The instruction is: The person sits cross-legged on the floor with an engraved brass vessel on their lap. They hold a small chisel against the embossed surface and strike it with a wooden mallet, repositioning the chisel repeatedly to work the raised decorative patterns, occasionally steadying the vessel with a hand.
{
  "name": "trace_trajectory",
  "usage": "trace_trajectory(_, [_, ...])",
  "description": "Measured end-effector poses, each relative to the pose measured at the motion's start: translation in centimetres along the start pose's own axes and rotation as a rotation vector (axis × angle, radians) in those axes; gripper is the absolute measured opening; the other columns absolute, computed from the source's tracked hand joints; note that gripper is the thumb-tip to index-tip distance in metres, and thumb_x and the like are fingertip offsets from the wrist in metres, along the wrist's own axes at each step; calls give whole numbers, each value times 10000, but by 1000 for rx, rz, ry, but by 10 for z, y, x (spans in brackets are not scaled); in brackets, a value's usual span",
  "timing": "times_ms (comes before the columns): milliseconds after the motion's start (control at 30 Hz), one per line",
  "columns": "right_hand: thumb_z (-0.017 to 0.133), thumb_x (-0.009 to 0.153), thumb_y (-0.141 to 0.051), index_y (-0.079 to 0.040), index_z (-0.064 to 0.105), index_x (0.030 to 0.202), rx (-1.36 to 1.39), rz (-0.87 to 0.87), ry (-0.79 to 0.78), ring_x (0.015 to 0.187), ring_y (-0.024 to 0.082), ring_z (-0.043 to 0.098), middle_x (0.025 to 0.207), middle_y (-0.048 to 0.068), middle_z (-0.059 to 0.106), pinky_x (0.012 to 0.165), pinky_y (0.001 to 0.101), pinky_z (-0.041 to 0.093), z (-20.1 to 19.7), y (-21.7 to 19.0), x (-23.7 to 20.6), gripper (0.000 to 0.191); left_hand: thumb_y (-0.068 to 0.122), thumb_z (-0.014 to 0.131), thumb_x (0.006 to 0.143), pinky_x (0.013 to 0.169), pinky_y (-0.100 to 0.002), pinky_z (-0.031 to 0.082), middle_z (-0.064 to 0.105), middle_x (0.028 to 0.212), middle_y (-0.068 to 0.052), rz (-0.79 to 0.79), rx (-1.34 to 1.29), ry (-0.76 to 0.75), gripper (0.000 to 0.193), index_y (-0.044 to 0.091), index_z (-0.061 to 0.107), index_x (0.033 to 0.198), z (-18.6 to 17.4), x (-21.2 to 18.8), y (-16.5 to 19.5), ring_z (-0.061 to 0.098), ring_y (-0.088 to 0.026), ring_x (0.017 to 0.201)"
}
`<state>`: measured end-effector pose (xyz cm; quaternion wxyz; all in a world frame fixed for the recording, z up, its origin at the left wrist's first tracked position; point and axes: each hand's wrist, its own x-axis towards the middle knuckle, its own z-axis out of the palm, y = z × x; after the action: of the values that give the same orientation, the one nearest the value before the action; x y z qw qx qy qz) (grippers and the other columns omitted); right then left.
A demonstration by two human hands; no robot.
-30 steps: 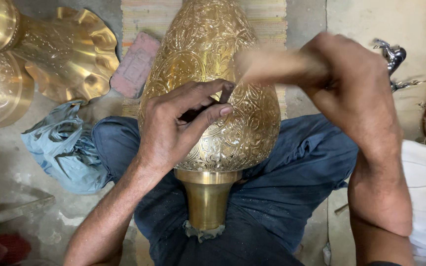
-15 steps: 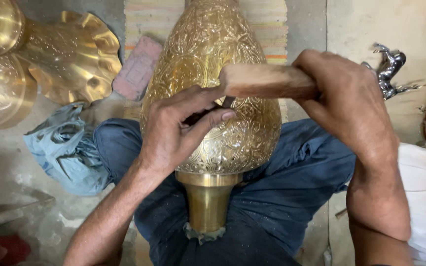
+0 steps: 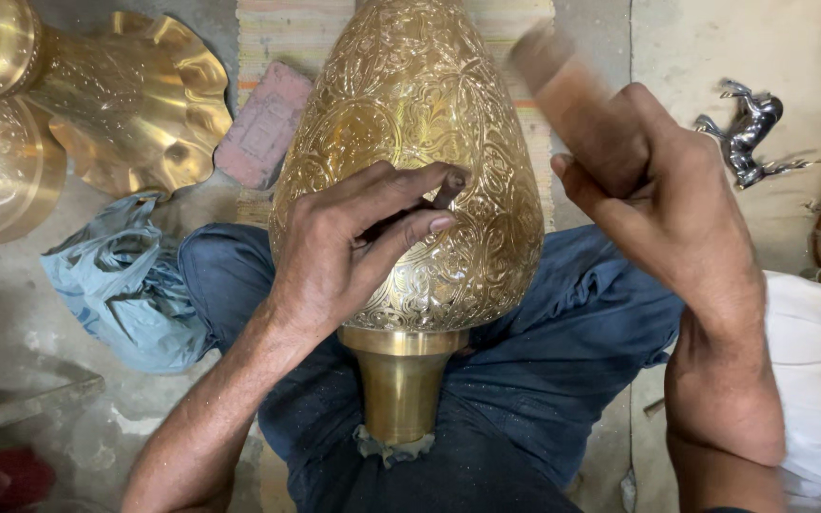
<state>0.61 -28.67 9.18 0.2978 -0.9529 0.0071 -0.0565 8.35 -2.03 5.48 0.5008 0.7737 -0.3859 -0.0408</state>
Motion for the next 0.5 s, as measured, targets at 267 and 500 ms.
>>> trace_trajectory(267, [807, 872, -93, -40, 600, 1112, -297, 25, 4, 862, 311, 709, 930, 139, 695, 774, 447, 561, 23, 21, -4, 321, 143, 783, 965, 650, -284, 621, 792, 926, -49, -276, -224, 219, 331, 70, 709, 1280, 7, -8, -4, 764, -121, 796])
trace_trajectory(500, [816, 817, -80, -60, 634, 1117, -352, -39, -42, 896, 334, 702, 946, 125, 706, 798, 459, 546, 34, 34, -8, 351, 134, 794, 952, 752, -267, 684, 787, 1055, -69, -165, -96, 193, 360, 67, 685, 1288, 23, -18, 6, 797, -134, 904])
